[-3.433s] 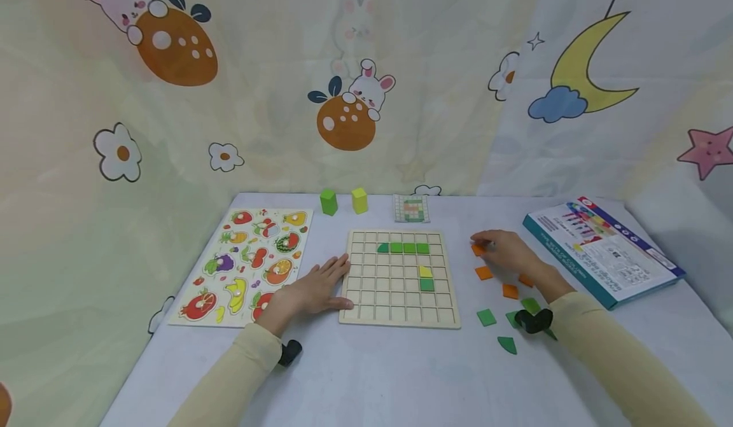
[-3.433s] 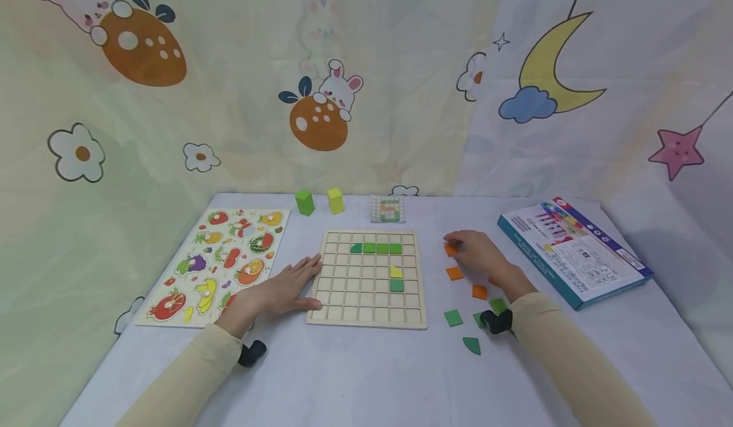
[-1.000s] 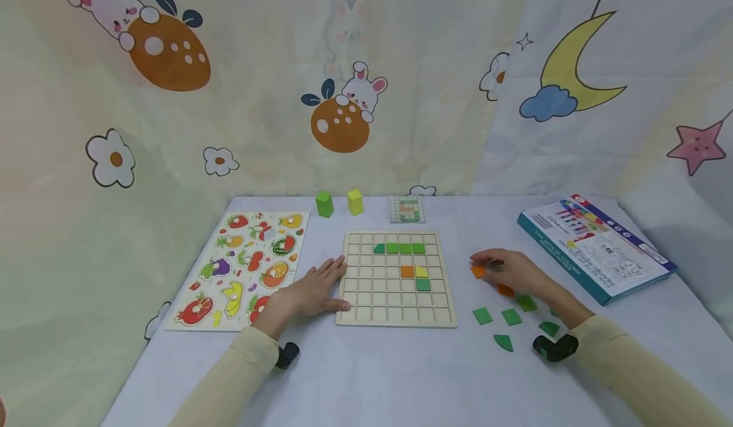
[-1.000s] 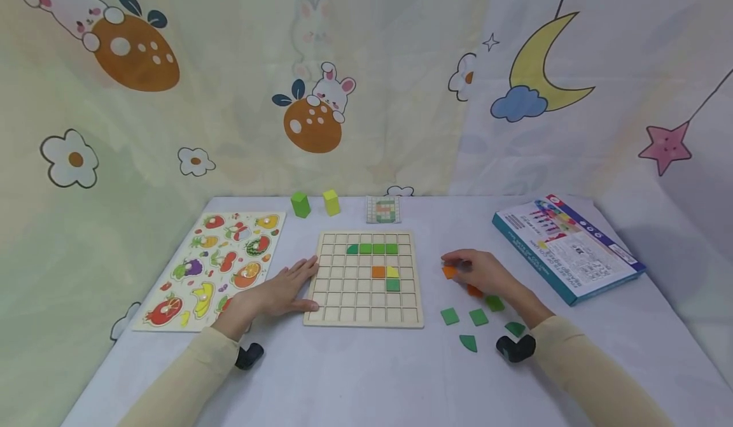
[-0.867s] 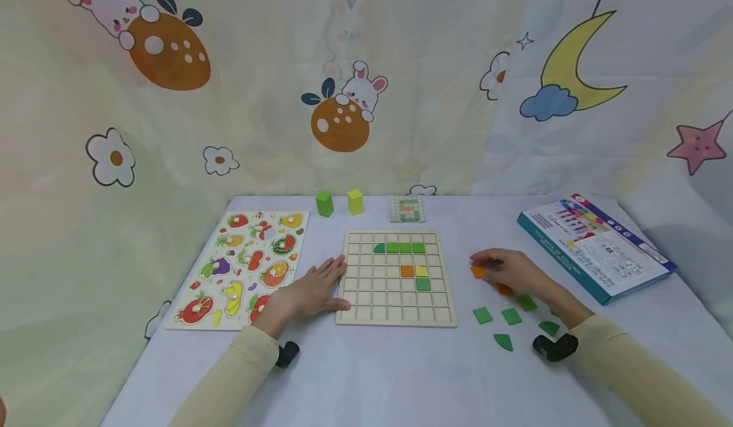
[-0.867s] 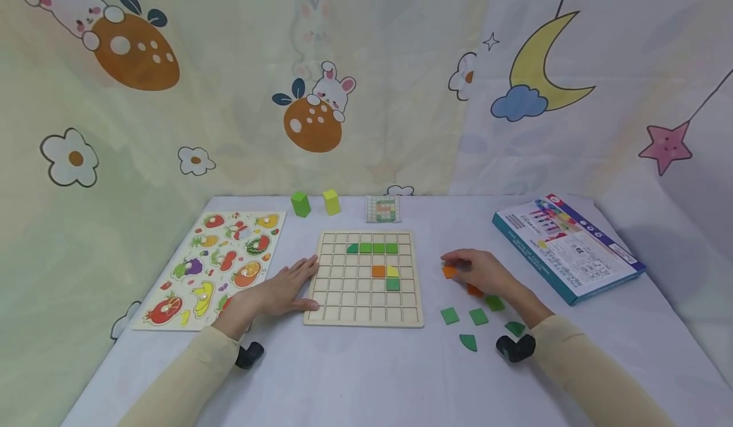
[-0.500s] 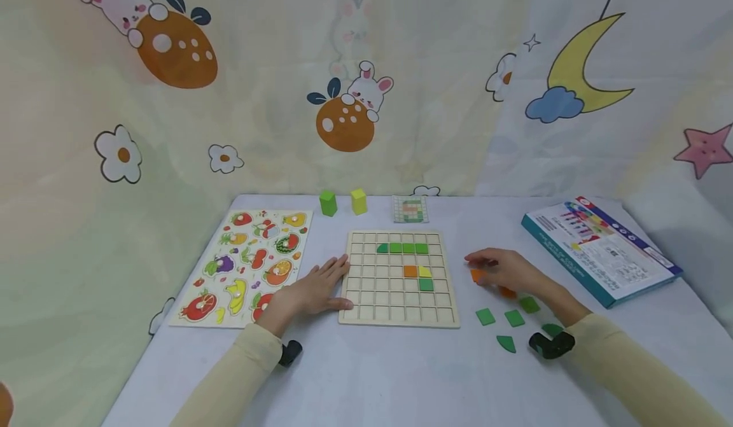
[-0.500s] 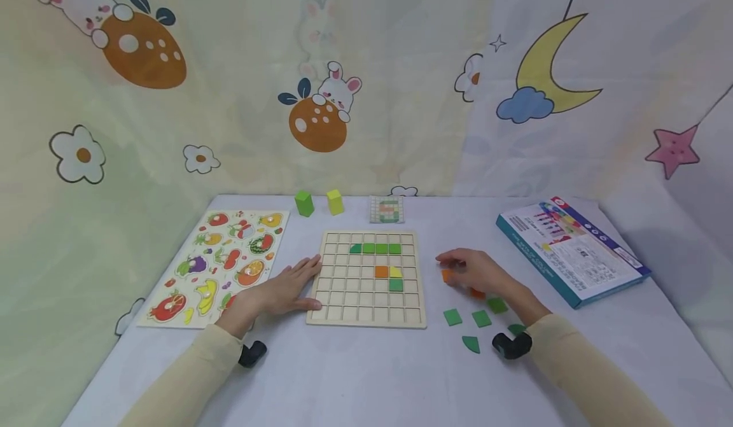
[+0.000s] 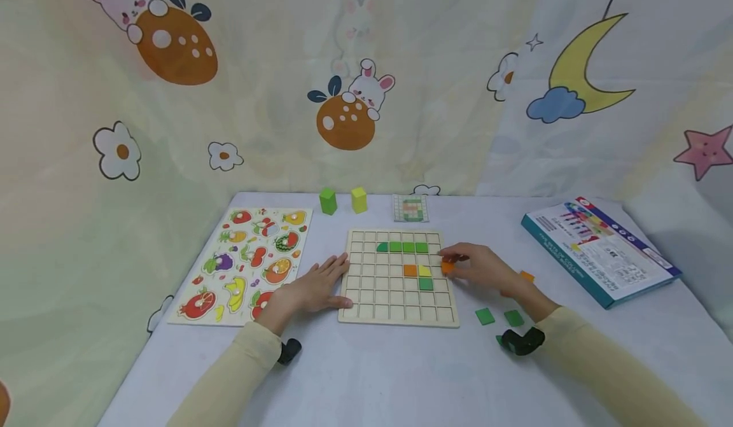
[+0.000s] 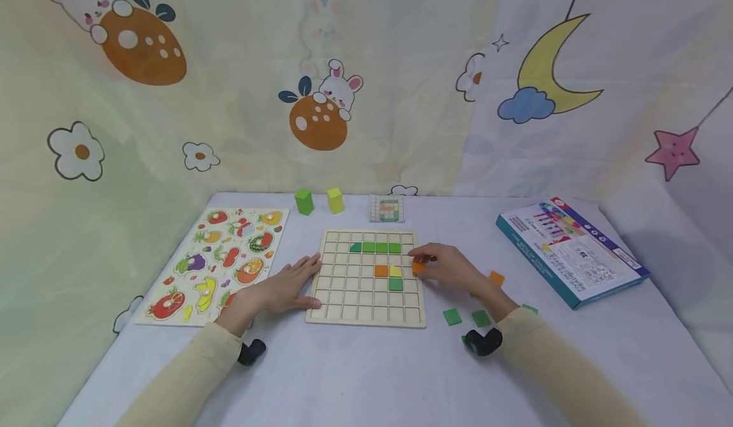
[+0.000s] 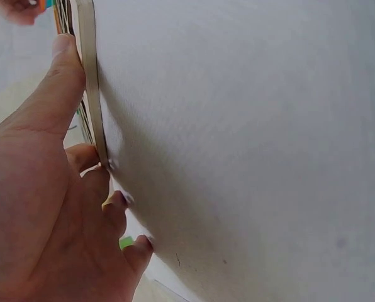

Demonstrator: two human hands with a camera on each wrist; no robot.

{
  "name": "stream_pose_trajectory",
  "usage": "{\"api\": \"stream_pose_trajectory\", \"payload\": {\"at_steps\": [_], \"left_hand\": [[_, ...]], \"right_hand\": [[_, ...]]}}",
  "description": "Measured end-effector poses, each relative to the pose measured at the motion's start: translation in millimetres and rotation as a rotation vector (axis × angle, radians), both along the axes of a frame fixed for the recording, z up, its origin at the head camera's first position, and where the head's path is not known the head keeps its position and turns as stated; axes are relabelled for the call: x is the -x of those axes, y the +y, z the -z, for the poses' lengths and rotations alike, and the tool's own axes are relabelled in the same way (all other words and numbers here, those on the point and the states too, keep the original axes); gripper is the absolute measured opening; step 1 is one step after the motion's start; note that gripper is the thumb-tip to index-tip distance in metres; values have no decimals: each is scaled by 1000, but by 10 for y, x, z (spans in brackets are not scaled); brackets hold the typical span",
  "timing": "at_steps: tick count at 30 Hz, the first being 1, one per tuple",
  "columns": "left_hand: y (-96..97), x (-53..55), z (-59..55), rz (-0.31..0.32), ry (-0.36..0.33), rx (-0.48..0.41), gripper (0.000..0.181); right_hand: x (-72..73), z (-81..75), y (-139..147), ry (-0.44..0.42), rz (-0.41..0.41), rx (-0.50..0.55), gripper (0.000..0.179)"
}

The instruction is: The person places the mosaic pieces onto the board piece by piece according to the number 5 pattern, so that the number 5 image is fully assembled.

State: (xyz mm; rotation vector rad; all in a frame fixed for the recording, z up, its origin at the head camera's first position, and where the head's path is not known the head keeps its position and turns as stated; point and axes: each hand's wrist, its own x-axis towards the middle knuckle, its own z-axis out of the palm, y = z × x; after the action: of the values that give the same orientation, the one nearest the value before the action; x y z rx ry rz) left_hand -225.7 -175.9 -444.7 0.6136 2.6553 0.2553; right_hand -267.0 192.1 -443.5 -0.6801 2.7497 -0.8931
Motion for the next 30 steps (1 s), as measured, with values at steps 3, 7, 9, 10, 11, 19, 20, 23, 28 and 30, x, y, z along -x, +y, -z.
{"api": "stream_pose_trajectory", "payload": {"at_steps": [3,7,9,10,11,19,20,23,28,30], "left_hand": [[-5,-9,5,-1,2,-10,94],[-2,-14,17,-1,-1,-16,94],[0,-14,20,-2,-1,-24,94],[1,-14,20,-3,-2,-21,94],[2,-15,18,-5,-1,-21,94],[6,-4,12,-11,7,-4,95],[7,-3,10,-10,8,-4,94],[9,0,8,-5,15,7,94],[6,4,16,-9,15,1,94],[6,5,19,-11,12,-4,94]], "right_hand": [[10,-22,-295,16,-63,43,44],[4,-1,-629,18,-133,83,41],[-2,13,-753,15,-144,89,40],[-3,23,-803,13,-144,90,40],[-4,30,-844,10,-138,91,40],[30,89,-974,69,-127,30,39],[32,90,-977,74,-128,22,39],[34,82,-981,73,-129,14,39],[26,68,-935,65,-123,31,38],[23,40,-880,70,-119,39,38]]}}
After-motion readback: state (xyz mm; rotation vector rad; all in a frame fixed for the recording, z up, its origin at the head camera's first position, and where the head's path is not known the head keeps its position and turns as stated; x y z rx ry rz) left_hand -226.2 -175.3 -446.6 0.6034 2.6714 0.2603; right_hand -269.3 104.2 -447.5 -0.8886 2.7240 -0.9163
